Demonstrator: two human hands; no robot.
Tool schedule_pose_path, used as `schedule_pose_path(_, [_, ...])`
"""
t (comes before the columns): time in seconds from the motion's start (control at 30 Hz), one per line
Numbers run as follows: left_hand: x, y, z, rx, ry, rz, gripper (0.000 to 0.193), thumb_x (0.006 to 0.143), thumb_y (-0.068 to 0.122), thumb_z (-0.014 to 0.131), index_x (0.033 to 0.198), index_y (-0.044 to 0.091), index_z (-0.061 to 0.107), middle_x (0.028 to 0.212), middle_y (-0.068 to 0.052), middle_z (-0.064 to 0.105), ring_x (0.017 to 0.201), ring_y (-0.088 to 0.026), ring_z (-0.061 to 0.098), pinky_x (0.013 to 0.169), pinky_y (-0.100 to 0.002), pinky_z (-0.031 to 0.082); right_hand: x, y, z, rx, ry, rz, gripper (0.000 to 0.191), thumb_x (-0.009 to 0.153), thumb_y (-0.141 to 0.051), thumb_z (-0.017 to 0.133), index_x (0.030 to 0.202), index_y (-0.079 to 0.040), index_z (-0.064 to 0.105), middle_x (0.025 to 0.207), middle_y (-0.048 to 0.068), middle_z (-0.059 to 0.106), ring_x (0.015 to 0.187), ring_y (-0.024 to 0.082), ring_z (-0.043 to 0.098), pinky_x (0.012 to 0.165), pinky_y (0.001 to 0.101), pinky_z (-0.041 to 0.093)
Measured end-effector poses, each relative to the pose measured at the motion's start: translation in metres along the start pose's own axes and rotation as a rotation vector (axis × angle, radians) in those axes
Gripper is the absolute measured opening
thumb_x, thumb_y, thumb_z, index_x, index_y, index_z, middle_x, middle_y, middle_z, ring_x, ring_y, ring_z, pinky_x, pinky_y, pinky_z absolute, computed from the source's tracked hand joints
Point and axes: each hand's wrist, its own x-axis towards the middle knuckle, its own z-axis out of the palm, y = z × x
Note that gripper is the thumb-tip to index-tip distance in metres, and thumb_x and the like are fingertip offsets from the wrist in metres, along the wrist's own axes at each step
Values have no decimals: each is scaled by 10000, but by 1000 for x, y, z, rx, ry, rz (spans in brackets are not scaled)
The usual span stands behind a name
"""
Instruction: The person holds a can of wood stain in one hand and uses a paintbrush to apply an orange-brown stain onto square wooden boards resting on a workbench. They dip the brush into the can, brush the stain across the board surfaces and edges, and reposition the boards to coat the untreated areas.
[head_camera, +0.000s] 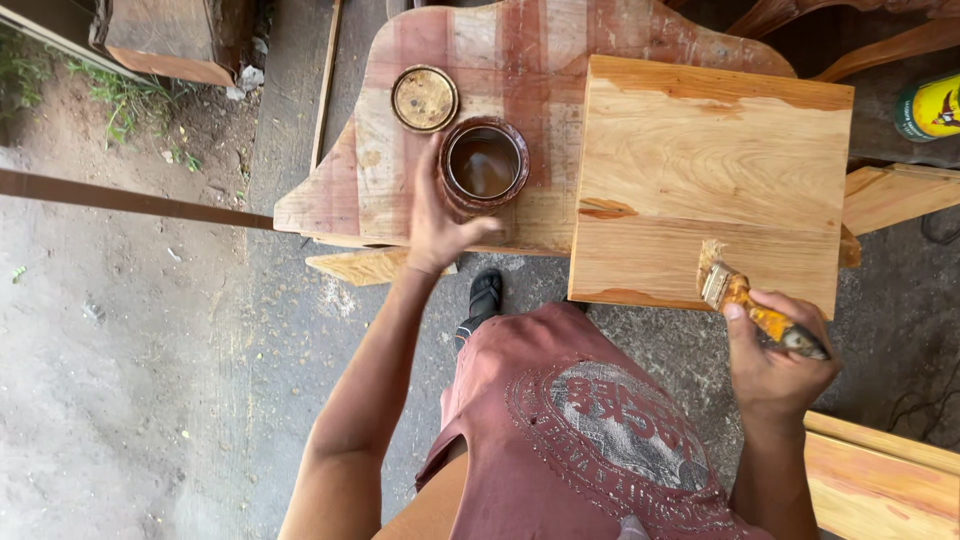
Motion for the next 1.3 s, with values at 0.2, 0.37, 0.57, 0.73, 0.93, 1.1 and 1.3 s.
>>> schedule_pose_path(0.2, [2,-3,30,340,175,-20,1328,603,322,1052,1580,-14,216,1558,-234,422,1465,-362,470,1247,-437,411,28,-15,20,170,-59,14,189,1065,-40,805,1178,17,664,1119,89,710,1022,122,692,945,238,553])
schedule_pose_path(0.37, [7,4,38,421,177,67,1182,635,269,1018,1521,-1,284,1475,-242,478,1408,-398,488,1199,-456,433,62,-55,45,164,-130,-85,188,1024,-57,820,1137,-4,679,1055,87,702,951,121,657,865,246,526])
schedule_pose_path(0.57, [-7,32,44,438,12,278,1150,640,235,990,1519,16,281,1488,-243,441,1424,-439,450,1226,-529,395,84,-86,81,211,-267,-166,192,996,-61,799,1153,-33,692,1061,84,719,910,132,684,802,249,542])
schedule_pose_path(0.73, [-21,54,54,426,-80,322,1135,653,273,970,1514,2,283,1492,-272,410,1421,-467,428,1228,-602,336,90,-87,120,6,-355,-315,242,878,-102,849,1095,-98,743,989,60,728,912,235,686,842,362,505])
schedule_pose_path(0.93, [-27,61,66,437,-158,346,1125,662,292,971,1512,-9,299,1487,-282,417,1412,-466,434,1226,-623,305,81,-76,134,-181,-356,-322,247,775,-136,878,996,-135,768,900,37,724,867,269,645,852,393,413])
schedule_pose_path(1.1, [-25,57,73,391,-150,314,1109,612,220,944,1494,-5,310,1469,-260,433,1398,-452,449,1224,-596,360,57,-55,105,-12,-229,-106,227,840,-75,835,1042,-85,733,994,60,743,919,200,686,874,359,481])
schedule_pose_path(1.3, [-16,59,81,381,-143,290,1119,645,250,989,1494,1,304,1470,-232,458,1398,-438,455,1208,-557,386,42,-26,71,378,-121,303,180,935,-50,782,1086,-20,689,1022,91,721,906,148,691,797,284,568])
